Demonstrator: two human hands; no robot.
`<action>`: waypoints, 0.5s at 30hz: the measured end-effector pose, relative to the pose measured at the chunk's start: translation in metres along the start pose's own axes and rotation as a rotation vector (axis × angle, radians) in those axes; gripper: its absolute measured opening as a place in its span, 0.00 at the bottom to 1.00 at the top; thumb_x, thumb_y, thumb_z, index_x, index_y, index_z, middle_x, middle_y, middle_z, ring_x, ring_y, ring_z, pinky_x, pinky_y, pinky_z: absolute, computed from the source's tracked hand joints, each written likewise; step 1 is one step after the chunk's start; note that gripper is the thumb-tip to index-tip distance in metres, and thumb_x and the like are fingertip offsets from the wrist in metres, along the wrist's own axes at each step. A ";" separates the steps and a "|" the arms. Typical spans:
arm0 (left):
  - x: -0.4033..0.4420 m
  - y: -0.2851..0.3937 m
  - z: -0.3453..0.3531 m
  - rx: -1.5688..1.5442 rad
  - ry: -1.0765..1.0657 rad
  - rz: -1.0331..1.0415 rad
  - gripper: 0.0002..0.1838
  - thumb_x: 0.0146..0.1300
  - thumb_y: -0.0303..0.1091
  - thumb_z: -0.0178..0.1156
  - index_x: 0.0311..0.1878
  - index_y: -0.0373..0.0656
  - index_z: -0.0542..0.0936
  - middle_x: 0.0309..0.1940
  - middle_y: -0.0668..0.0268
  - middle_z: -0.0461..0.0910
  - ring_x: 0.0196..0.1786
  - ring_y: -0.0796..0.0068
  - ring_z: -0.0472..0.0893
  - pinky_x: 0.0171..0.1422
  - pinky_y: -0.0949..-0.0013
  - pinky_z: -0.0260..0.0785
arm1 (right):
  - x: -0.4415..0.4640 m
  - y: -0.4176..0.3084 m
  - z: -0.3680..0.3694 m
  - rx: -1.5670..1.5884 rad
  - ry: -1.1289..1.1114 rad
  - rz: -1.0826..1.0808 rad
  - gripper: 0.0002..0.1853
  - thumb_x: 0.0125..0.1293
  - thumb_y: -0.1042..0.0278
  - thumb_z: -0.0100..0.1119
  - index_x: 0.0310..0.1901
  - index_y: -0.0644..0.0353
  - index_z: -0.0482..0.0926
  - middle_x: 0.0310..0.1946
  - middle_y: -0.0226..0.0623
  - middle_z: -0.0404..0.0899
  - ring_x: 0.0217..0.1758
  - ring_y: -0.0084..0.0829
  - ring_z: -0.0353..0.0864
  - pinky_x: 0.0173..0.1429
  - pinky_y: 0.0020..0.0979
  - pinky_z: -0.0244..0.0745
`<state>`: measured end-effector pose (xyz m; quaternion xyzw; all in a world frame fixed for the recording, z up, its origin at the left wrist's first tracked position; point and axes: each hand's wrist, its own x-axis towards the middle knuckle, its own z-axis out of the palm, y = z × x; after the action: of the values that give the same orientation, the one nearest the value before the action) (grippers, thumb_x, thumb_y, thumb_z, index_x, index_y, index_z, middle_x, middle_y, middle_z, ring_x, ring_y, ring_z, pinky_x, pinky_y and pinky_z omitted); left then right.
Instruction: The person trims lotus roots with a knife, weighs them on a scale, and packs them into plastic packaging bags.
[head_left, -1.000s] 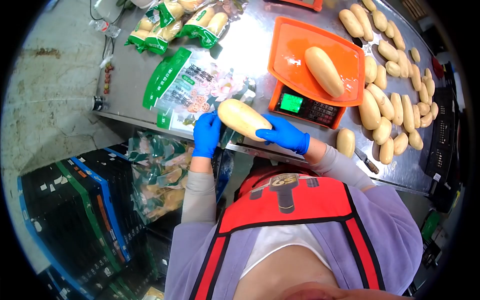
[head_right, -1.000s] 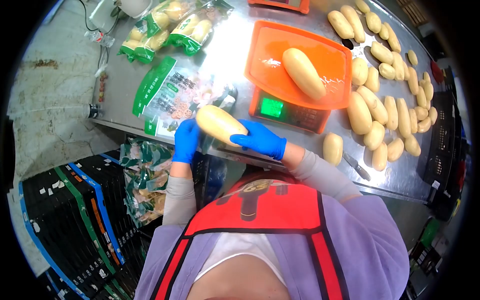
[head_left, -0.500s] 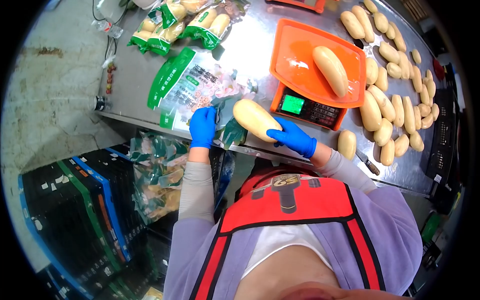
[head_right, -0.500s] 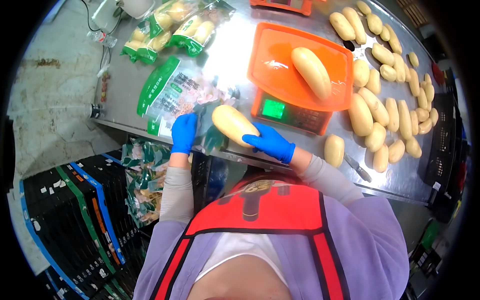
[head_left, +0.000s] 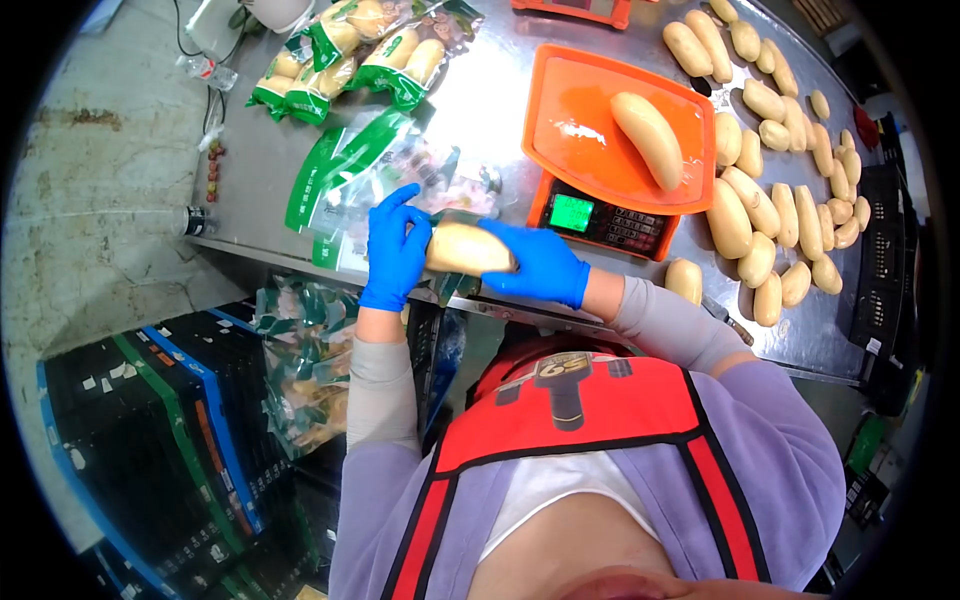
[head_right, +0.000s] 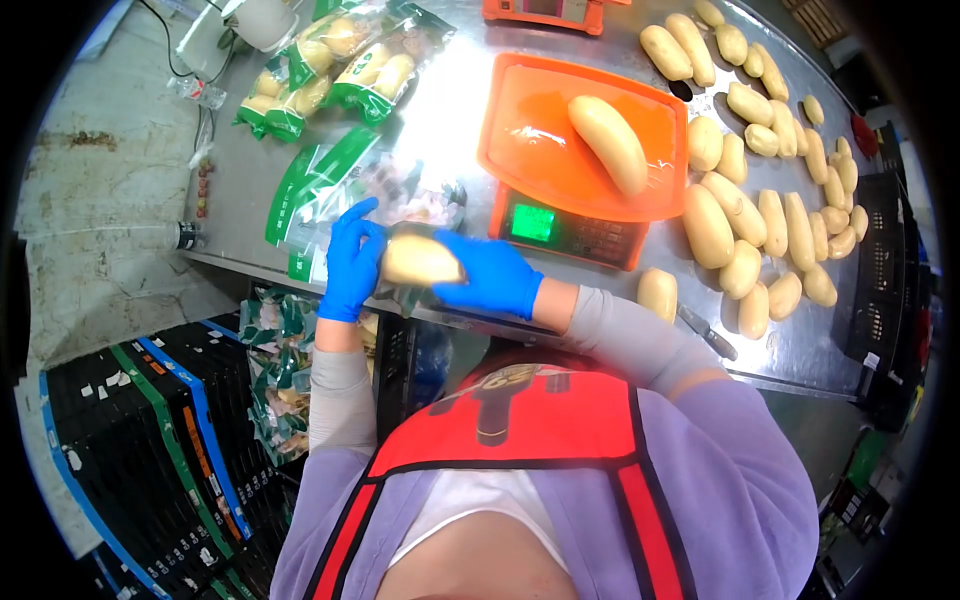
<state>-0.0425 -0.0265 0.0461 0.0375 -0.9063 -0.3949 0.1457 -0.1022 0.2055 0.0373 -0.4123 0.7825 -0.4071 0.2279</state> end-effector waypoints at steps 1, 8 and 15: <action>0.000 0.002 0.000 0.001 0.001 0.001 0.02 0.52 0.27 0.57 0.31 0.41 0.75 0.58 0.53 0.70 0.56 0.55 0.70 0.63 0.60 0.58 | 0.005 0.005 0.000 0.170 0.056 0.086 0.39 0.54 0.45 0.61 0.63 0.61 0.64 0.37 0.54 0.79 0.39 0.51 0.81 0.45 0.41 0.75; -0.001 0.048 0.017 -0.096 -0.085 0.051 0.02 0.56 0.29 0.57 0.33 0.45 0.74 0.56 0.58 0.72 0.56 0.56 0.71 0.70 0.44 0.39 | 0.005 0.005 0.003 0.053 0.096 0.087 0.29 0.55 0.47 0.61 0.50 0.62 0.71 0.33 0.54 0.78 0.37 0.51 0.80 0.41 0.41 0.75; -0.002 0.080 0.035 -0.263 -0.054 0.031 0.03 0.55 0.28 0.57 0.33 0.45 0.74 0.54 0.59 0.74 0.56 0.58 0.72 0.70 0.45 0.40 | 0.021 0.028 0.024 1.137 0.024 0.277 0.12 0.60 0.65 0.57 0.44 0.60 0.77 0.36 0.35 0.81 0.41 0.33 0.80 0.44 0.36 0.75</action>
<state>-0.0476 0.0533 0.0809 -0.0064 -0.8509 -0.5087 0.1309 -0.1102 0.1866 0.0004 -0.1145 0.4905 -0.7341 0.4554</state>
